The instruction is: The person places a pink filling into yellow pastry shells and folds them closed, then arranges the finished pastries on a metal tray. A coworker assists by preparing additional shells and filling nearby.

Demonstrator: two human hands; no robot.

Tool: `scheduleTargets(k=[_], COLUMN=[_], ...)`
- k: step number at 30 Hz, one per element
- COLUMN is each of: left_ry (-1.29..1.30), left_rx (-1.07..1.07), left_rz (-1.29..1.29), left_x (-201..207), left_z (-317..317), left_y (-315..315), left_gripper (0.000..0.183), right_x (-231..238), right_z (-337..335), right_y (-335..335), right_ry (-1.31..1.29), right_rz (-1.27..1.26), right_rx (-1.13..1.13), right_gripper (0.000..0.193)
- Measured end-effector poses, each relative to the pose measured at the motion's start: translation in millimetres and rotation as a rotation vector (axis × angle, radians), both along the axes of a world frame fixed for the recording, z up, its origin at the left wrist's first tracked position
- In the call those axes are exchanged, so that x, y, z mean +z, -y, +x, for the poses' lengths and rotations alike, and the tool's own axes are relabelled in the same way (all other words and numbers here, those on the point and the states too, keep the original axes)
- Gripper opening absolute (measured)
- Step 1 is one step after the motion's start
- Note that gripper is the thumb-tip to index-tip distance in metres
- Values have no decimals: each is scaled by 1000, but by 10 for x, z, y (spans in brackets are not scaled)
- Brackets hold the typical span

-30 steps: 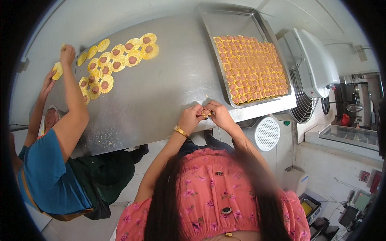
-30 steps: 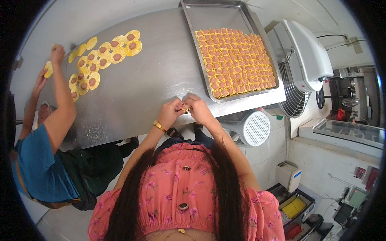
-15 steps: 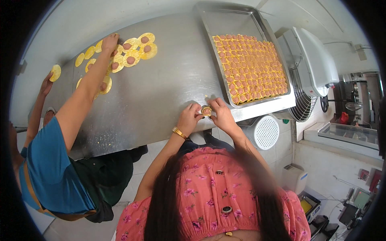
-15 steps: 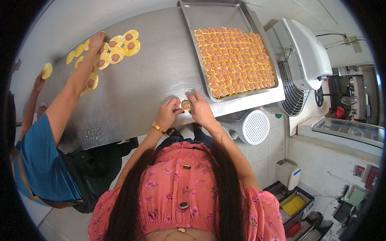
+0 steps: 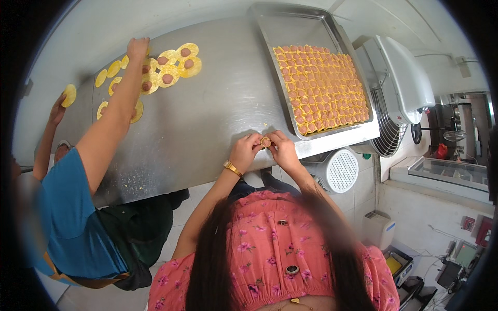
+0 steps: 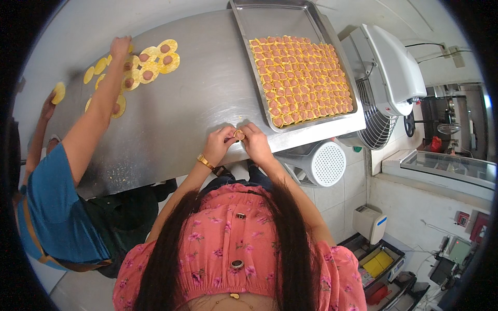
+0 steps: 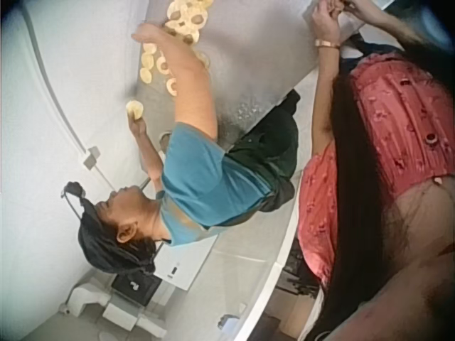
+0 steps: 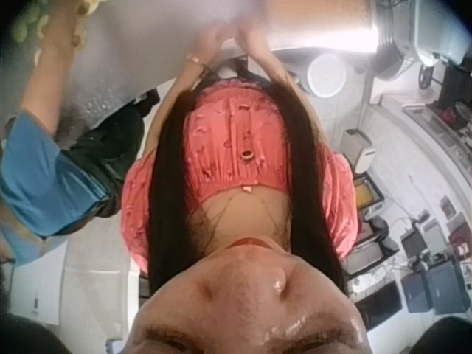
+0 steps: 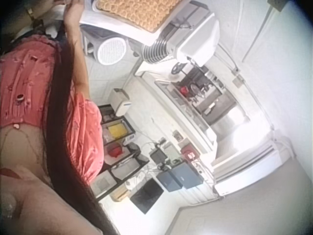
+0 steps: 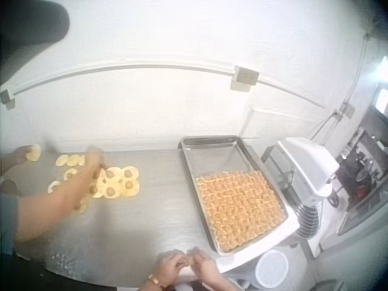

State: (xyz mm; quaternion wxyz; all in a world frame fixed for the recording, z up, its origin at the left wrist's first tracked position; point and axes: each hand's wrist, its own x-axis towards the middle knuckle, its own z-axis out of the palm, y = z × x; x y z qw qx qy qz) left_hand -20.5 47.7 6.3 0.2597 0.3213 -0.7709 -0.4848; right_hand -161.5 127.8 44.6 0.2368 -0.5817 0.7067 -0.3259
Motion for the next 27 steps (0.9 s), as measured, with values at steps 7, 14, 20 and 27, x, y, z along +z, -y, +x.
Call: scheduleTargets(k=[7, 14, 20, 27], left_ry=[-17, 41, 128, 176], left_rx=[1, 62, 237, 596], left_rz=[14, 128, 212, 209], left_x=[18, 21, 46, 159], left_z=[14, 172, 478, 738], left_y=[10, 64, 133, -182], left_gripper=[21, 25, 25, 20], right_x=[-10, 10, 259, 746], right_z=[-41, -36, -676, -3204], right_y=[22, 42, 314, 1384], right_ry=[-99, -190, 154, -19], right_rz=[7, 54, -82, -110], right_rx=[72, 210, 152, -162], right_gripper=[36, 36, 27, 33])
